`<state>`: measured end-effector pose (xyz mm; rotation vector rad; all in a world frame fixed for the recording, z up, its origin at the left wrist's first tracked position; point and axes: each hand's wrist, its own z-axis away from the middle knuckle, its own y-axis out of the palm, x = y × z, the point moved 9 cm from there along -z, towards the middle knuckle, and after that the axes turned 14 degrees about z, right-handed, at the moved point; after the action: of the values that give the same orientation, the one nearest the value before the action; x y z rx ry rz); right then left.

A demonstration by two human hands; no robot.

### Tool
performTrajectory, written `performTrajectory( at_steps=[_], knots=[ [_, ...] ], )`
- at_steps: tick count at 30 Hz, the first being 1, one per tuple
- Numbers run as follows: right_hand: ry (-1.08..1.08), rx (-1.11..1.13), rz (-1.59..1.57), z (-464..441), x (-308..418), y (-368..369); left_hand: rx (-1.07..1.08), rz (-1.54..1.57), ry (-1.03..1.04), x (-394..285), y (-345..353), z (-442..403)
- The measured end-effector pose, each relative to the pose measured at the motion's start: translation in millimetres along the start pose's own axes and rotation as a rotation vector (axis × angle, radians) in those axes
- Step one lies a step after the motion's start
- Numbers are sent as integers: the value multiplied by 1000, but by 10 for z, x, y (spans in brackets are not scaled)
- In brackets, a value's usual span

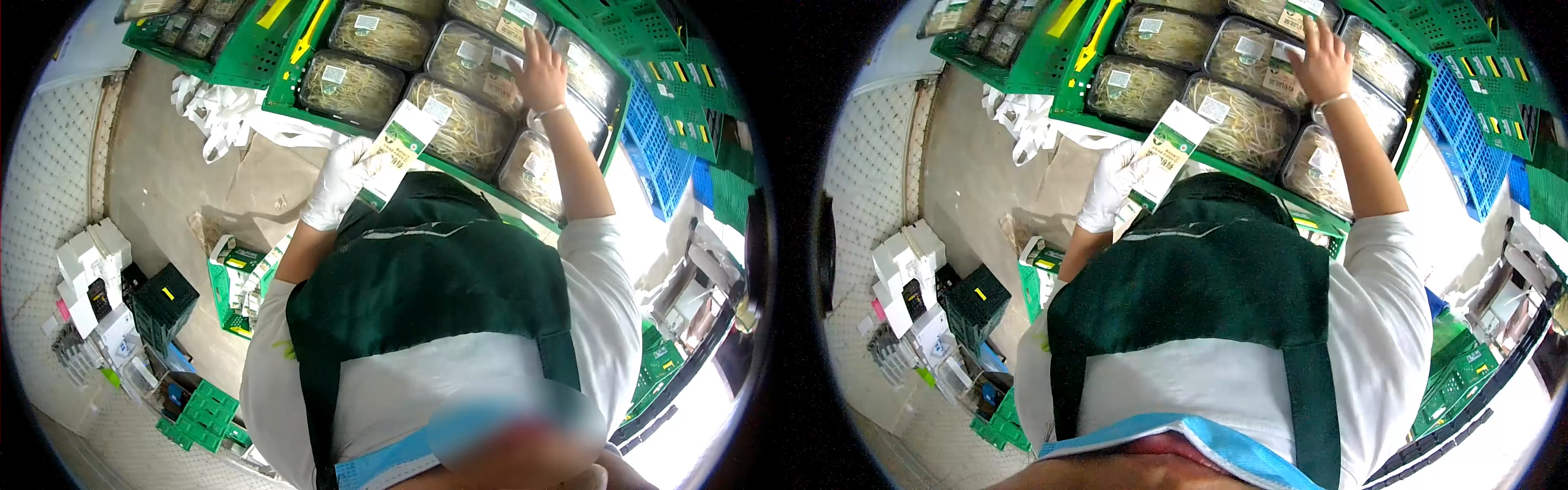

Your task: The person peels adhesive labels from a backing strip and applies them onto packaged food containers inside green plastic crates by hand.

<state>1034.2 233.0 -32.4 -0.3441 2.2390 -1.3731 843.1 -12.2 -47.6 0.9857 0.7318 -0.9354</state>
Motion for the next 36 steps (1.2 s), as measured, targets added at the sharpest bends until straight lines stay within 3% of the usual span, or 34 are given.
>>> performTrajectory(
  at_steps=[2,4,7,8,10,12,14,16,17,18,20,21,22,24,26,27,30,32,36],
  knots=[
    [-37,-24,-32,-367,-88,183,11,-21,-18,31,-30,24],
    [-96,101,-40,-594,-107,880,-49,-2,-48,47,-86,65],
    [-32,371,125,-608,-113,966,-64,19,-41,41,-166,124],
    [-232,481,310,-556,-7,816,-59,79,-31,44,-175,147],
    [10,512,43,-462,-126,583,-56,149,-7,-3,-107,130],
    [-120,398,-689,-153,343,67,-51,195,150,-193,15,113],
    [-276,483,-1181,313,1023,-889,-38,234,146,-166,2,66],
    [-265,351,-1096,527,1175,-1284,144,-302,58,-132,32,38],
    [-228,408,-1101,625,1228,-1247,207,-448,57,-159,69,29],
    [-190,464,-1106,714,1274,-1218,138,-424,176,-289,131,27],
    [-102,466,-1129,826,1329,-1323,172,223,99,-287,370,42],
    [-39,401,-1116,878,1297,-1347,139,-80,260,-369,330,47],
    [21,337,-1099,907,1243,-1376,118,-159,258,-332,312,28],
    [-88,152,-989,845,1089,-1479,177,-351,160,-251,323,58],
    [-12,-30,-626,689,627,-1341,220,-444,198,-161,262,99],
    [20,19,-704,563,295,-1076,212,-148,39,-58,158,140],
    [51,219,-822,650,211,-731,69,21,59,-50,-318,196],
    [-244,223,-262,943,701,-542,58,126,-24,17,-421,234],
    [-47,183,-77,1100,795,-474,106,4,67,79,-450,372]
  ],
)
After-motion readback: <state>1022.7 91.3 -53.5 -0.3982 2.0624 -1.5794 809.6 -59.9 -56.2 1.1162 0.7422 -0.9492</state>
